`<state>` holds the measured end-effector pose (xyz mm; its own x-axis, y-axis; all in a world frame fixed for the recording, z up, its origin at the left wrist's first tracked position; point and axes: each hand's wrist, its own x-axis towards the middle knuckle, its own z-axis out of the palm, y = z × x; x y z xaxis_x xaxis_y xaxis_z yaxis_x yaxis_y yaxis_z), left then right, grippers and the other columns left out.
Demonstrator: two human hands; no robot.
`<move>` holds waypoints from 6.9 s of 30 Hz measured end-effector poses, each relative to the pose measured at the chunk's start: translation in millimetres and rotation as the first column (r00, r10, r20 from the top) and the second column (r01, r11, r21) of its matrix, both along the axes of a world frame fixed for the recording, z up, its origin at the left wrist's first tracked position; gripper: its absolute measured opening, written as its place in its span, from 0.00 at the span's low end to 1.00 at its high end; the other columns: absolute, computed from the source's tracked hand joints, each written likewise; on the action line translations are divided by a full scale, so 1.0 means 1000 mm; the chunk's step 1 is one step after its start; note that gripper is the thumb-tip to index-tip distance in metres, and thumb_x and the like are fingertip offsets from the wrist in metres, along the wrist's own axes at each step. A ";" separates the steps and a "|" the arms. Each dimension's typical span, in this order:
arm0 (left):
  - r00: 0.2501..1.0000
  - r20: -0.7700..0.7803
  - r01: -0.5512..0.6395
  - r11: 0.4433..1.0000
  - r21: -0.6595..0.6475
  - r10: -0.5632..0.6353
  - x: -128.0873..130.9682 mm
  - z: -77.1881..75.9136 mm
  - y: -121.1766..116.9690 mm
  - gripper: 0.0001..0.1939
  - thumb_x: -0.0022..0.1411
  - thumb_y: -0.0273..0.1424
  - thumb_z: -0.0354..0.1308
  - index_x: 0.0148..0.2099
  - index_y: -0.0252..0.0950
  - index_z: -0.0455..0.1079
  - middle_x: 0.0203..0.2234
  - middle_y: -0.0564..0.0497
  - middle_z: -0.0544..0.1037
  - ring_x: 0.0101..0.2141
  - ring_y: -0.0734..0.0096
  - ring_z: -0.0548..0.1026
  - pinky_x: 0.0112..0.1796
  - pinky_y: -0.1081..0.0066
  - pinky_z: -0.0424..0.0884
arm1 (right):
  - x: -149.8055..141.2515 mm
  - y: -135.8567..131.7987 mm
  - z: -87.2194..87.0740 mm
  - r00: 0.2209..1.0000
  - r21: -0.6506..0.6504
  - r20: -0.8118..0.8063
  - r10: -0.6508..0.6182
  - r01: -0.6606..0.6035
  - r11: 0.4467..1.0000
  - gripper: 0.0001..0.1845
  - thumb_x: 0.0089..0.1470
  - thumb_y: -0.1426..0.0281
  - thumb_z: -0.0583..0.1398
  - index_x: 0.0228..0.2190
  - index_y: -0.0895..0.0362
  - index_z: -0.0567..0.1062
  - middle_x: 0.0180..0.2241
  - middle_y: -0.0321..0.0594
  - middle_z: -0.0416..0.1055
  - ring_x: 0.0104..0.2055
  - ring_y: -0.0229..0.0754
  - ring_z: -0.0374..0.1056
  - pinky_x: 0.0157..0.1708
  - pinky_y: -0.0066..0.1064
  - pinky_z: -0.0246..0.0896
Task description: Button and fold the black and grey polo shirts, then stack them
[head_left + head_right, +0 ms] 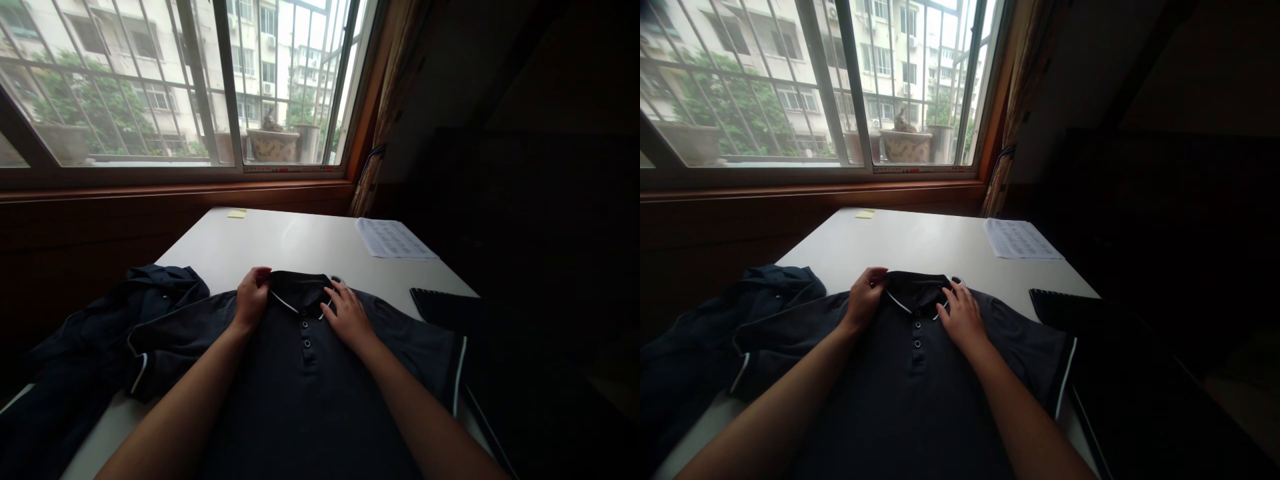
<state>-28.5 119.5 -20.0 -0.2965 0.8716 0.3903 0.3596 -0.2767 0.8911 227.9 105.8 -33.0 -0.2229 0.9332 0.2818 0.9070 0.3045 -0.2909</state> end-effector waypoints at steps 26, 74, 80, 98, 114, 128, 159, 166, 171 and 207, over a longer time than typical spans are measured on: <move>0.875 -0.467 -0.026 0.977 0.213 0.125 0.009 0.004 -0.012 0.12 0.65 0.27 0.56 0.49 0.41 0.73 0.49 0.44 0.71 0.52 0.54 0.69 0.54 0.52 0.68 | -0.005 -0.007 0.007 0.990 -0.119 0.143 -0.017 0.035 0.992 0.39 0.63 0.48 0.51 0.67 0.58 0.58 0.71 0.47 0.46 0.72 0.52 0.40 0.69 0.46 0.38; 0.509 -0.826 0.395 0.918 -0.027 -0.243 0.029 -0.006 -0.024 0.22 0.72 0.43 0.48 0.60 0.40 0.70 0.57 0.42 0.73 0.57 0.53 0.68 0.60 0.52 0.61 | 0.027 0.004 0.010 0.990 0.042 0.136 0.042 -0.048 0.998 0.24 0.65 0.64 0.51 0.60 0.53 0.69 0.63 0.41 0.64 0.64 0.45 0.57 0.66 0.39 0.51; 0.459 -0.849 0.340 0.935 -0.104 -0.261 0.028 -0.014 -0.024 0.26 0.72 0.47 0.47 0.66 0.44 0.64 0.65 0.46 0.65 0.64 0.54 0.62 0.65 0.50 0.49 | 0.031 0.010 0.003 0.978 -0.069 0.206 0.037 -0.023 0.997 0.30 0.67 0.59 0.48 0.66 0.57 0.60 0.70 0.42 0.51 0.71 0.45 0.46 0.69 0.41 0.41; 0.775 -0.630 0.105 0.992 0.066 -0.040 -0.007 0.005 -0.016 0.14 0.70 0.31 0.46 0.46 0.38 0.73 0.42 0.46 0.76 0.47 0.60 0.72 0.51 0.60 0.68 | 0.038 0.007 0.000 0.962 -0.148 0.274 0.014 0.027 0.989 0.36 0.67 0.51 0.42 0.69 0.54 0.50 0.72 0.39 0.39 0.73 0.45 0.36 0.70 0.46 0.31; 0.497 -0.836 0.209 0.967 -0.146 -0.233 -0.058 0.011 -0.052 0.19 0.66 0.28 0.51 0.57 0.37 0.72 0.53 0.44 0.74 0.54 0.58 0.70 0.57 0.61 0.66 | -0.035 0.020 0.048 0.982 0.099 -0.006 0.191 -0.190 0.977 0.18 0.67 0.69 0.50 0.49 0.55 0.76 0.48 0.45 0.72 0.54 0.46 0.65 0.59 0.36 0.57; 0.450 -0.872 0.180 0.976 -0.123 -0.192 -0.059 -0.003 -0.057 0.22 0.69 0.31 0.49 0.62 0.35 0.67 0.60 0.43 0.70 0.61 0.58 0.65 0.63 0.59 0.61 | -0.117 0.084 0.049 0.907 -0.130 0.041 0.418 -0.410 0.903 0.11 0.51 0.61 0.69 0.37 0.49 0.81 0.43 0.40 0.74 0.49 0.49 0.64 0.48 0.37 0.59; 0.435 -0.847 -0.149 0.904 -0.401 -0.305 -0.061 0.003 -0.056 0.31 0.72 0.49 0.41 0.72 0.46 0.51 0.72 0.46 0.46 0.70 0.42 0.42 0.61 0.32 0.42 | 0.061 0.009 0.008 0.977 -0.102 0.148 0.153 -0.138 0.985 0.34 0.64 0.55 0.50 0.66 0.55 0.58 0.69 0.43 0.52 0.70 0.50 0.48 0.68 0.46 0.44; 0.405 -0.843 -0.186 0.870 -0.457 -0.356 -0.061 0.014 -0.047 0.34 0.71 0.51 0.40 0.72 0.42 0.50 0.72 0.44 0.42 0.69 0.35 0.40 0.58 0.28 0.47 | 0.070 0.005 0.003 0.975 -0.181 0.183 0.126 -0.093 0.979 0.36 0.65 0.52 0.47 0.68 0.56 0.55 0.71 0.39 0.45 0.72 0.49 0.41 0.69 0.46 0.40; 0.314 -0.919 -0.015 0.967 -0.254 -0.237 -0.029 0.023 -0.044 0.29 0.73 0.41 0.44 0.71 0.34 0.55 0.71 0.40 0.49 0.69 0.49 0.47 0.65 0.45 0.46 | 0.044 0.011 0.009 0.972 -0.076 0.104 0.209 -0.202 0.976 0.34 0.68 0.54 0.45 0.68 0.58 0.56 0.70 0.43 0.48 0.72 0.46 0.42 0.69 0.44 0.42; 0.437 -0.857 -0.044 0.946 -0.322 -0.271 0.005 -0.003 -0.031 0.37 0.71 0.53 0.38 0.73 0.37 0.47 0.72 0.46 0.42 0.70 0.52 0.43 0.66 0.47 0.41 | 0.037 0.012 -0.006 0.988 -0.003 0.096 -0.121 0.122 0.993 0.36 0.63 0.54 0.53 0.63 0.66 0.64 0.66 0.55 0.58 0.69 0.54 0.50 0.67 0.44 0.44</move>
<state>-23.1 88.8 -23.3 0.1822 0.9746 0.1304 0.9700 -0.1999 0.1386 264.5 117.7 -38.7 -0.1329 0.9573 0.2566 0.9609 0.1880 -0.2034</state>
